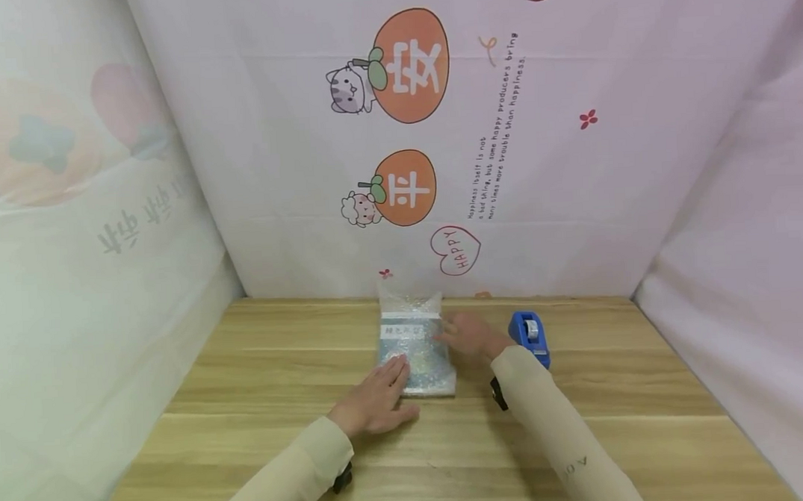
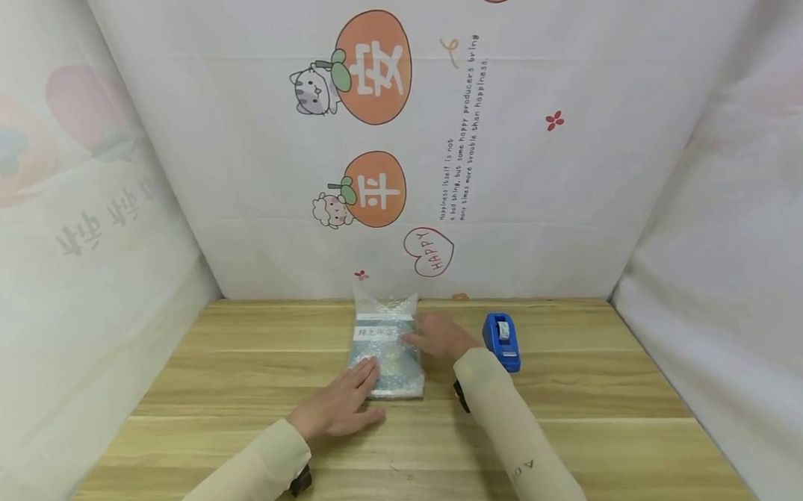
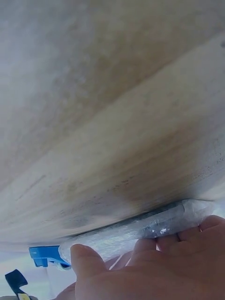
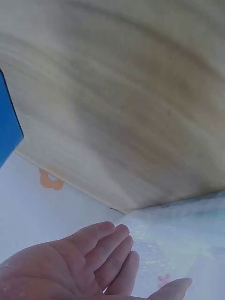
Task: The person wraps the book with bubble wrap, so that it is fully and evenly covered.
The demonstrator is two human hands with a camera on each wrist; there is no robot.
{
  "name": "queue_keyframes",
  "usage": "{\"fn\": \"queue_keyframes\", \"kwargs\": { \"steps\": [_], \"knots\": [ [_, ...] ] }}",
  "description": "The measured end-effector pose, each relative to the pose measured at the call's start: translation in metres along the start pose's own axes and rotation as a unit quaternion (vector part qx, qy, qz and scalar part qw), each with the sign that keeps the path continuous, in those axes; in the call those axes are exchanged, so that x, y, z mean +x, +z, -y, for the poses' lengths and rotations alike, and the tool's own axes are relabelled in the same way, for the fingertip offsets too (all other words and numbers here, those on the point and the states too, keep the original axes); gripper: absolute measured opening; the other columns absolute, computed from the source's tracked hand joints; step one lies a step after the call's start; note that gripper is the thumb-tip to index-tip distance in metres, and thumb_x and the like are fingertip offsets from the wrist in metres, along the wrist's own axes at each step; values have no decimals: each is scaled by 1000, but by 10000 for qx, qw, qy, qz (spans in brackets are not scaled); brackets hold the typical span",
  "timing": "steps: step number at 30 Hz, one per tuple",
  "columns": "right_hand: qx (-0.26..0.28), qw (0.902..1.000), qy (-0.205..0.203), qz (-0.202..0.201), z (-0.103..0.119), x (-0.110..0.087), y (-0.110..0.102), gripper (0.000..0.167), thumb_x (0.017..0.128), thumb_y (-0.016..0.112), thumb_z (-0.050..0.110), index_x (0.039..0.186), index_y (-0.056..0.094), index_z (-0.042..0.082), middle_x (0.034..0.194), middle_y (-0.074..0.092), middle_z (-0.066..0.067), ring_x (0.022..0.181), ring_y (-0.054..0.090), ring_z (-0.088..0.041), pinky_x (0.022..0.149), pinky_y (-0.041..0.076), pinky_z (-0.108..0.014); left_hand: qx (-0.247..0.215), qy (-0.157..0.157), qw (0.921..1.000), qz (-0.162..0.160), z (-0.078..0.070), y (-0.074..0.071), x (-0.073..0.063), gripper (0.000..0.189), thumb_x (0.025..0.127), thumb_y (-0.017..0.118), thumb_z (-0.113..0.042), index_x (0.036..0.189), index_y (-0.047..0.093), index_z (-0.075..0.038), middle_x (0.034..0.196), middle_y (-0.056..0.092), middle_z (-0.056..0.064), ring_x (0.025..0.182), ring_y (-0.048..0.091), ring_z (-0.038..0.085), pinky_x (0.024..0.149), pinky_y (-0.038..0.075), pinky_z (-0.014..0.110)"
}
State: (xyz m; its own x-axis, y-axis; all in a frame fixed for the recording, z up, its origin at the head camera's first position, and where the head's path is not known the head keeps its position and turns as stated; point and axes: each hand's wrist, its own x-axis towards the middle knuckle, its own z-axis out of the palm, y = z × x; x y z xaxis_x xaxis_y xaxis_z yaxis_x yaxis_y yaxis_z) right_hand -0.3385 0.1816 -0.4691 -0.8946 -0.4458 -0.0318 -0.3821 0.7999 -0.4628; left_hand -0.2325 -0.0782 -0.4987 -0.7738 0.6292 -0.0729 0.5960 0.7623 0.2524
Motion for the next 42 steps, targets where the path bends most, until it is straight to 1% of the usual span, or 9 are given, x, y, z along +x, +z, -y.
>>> {"fn": "queue_keyframes", "kwargs": {
  "steps": [4,11,13,17,26,31,34,37,42],
  "knots": [
    [285,9987,405,-71,-7,8,-6,70,106,62,41,155,45,-5,156,50,-31,145,49,-51,120,42,-63,-21,50,10000,-11,-1,-2,-1,83,109,47,-53,164,27,5,175,21,23,164,23,37,134,25,51],
    [688,9958,-83,-602,-23,31,-8,55,104,68,27,146,57,-6,150,57,-32,138,56,-51,115,47,-64,8,16,10000,-11,-1,-3,-2,82,108,48,-52,164,28,5,175,21,21,164,23,36,134,24,50],
    [854,9943,-36,-645,-27,36,-6,55,104,69,25,146,56,-8,151,55,-33,138,56,-51,116,47,-63,6,30,10000,-17,-1,-2,-3,82,108,48,-52,164,28,5,175,22,21,164,24,36,134,25,50],
    [1221,9890,337,-761,-32,44,-1,59,105,66,25,148,51,-12,153,52,-34,140,54,-51,119,44,-61,-23,60,10000,-34,-1,-2,-3,82,109,48,-52,164,28,5,175,23,22,163,25,37,133,25,51],
    [1853,9736,969,-918,-41,62,6,64,106,65,31,153,47,-8,156,50,-31,143,52,-47,122,42,-59,70,-23,9999,-122,1,1,-2,82,108,48,-54,164,29,3,175,23,19,164,25,34,134,25,48],
    [2278,9584,1179,-1253,-44,68,11,62,105,65,26,153,47,-8,156,51,-30,146,50,-46,124,41,-56,134,-32,9999,-95,0,2,1,83,108,47,-55,165,28,2,176,22,18,164,23,33,134,24,46],
    [2745,9400,1376,-1484,-43,70,14,61,104,67,24,152,49,-8,155,53,-30,146,51,-43,124,42,-52,158,-15,9998,-102,0,2,3,83,108,46,-56,165,27,2,176,21,18,164,23,33,135,23,46],
    [3071,9264,1528,-1553,-40,72,15,62,103,69,25,152,49,-8,155,53,-29,147,50,-42,124,42,-51,149,-50,9998,-107,1,3,2,83,108,47,-56,165,28,2,176,22,18,164,23,32,135,24,45],
    [3210,9200,1545,-1634,-38,76,14,61,103,68,24,153,49,-6,155,53,-29,146,50,-43,124,42,-53,92,-42,9998,-141,3,3,1,83,108,49,-54,165,29,2,175,23,19,164,24,34,134,24,47]
  ]
}}
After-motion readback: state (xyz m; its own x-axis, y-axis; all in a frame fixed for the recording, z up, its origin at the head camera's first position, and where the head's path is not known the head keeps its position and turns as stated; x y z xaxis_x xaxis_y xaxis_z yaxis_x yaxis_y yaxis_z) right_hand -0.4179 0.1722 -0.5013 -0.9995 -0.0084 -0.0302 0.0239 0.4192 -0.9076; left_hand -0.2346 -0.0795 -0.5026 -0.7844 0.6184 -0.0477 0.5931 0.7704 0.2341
